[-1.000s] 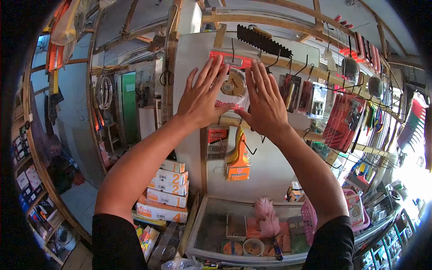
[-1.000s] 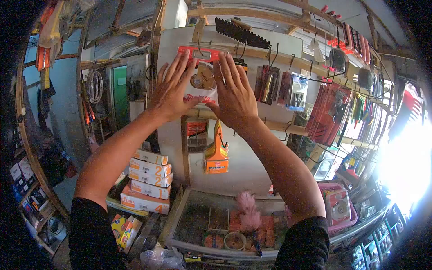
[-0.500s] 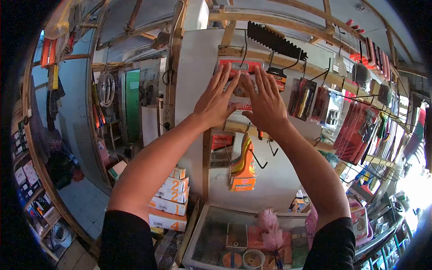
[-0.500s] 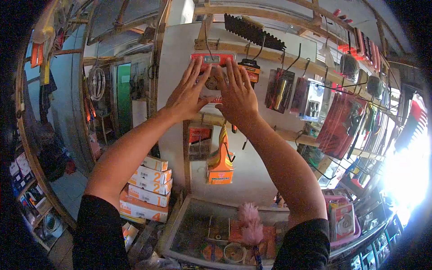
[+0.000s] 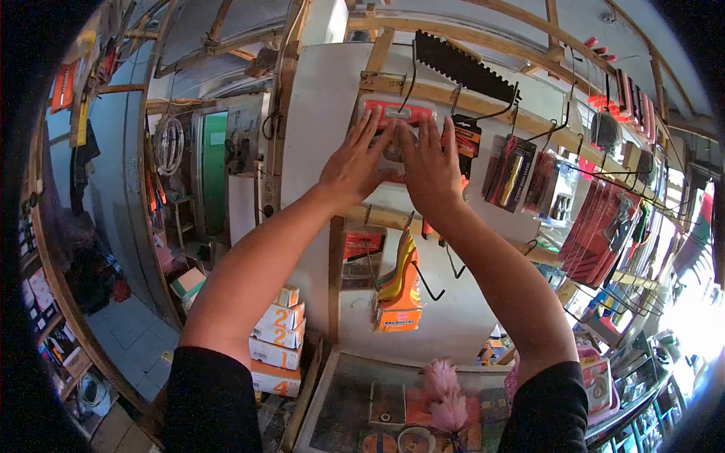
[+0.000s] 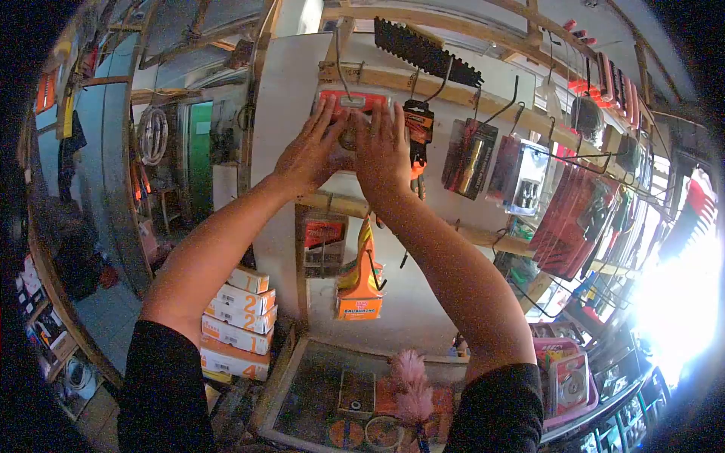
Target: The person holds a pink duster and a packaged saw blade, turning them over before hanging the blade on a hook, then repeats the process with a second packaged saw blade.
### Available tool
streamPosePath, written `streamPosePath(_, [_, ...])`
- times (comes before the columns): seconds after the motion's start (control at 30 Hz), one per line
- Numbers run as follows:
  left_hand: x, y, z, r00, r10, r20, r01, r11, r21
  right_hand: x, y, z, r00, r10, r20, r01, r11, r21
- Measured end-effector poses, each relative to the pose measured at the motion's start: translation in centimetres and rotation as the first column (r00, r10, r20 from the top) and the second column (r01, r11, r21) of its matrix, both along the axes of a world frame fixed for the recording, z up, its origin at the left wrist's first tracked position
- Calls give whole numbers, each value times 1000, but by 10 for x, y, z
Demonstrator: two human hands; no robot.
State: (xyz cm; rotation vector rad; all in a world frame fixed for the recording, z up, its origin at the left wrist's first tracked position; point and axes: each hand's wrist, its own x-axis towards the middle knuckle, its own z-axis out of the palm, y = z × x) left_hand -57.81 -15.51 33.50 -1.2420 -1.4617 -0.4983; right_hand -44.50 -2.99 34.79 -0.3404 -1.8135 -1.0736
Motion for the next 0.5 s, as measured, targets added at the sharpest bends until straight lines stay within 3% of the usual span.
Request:
streamPosePath(0.4, [-21,18,16,990,138,32,-137,990,-46,-12,-1,15,981,-156,118,159,987,-11])
streamPosePath(0.5, [-26,18,19,996,66,63,-61,996,-70,-17,2,16,980,-157,124,163,986,-44])
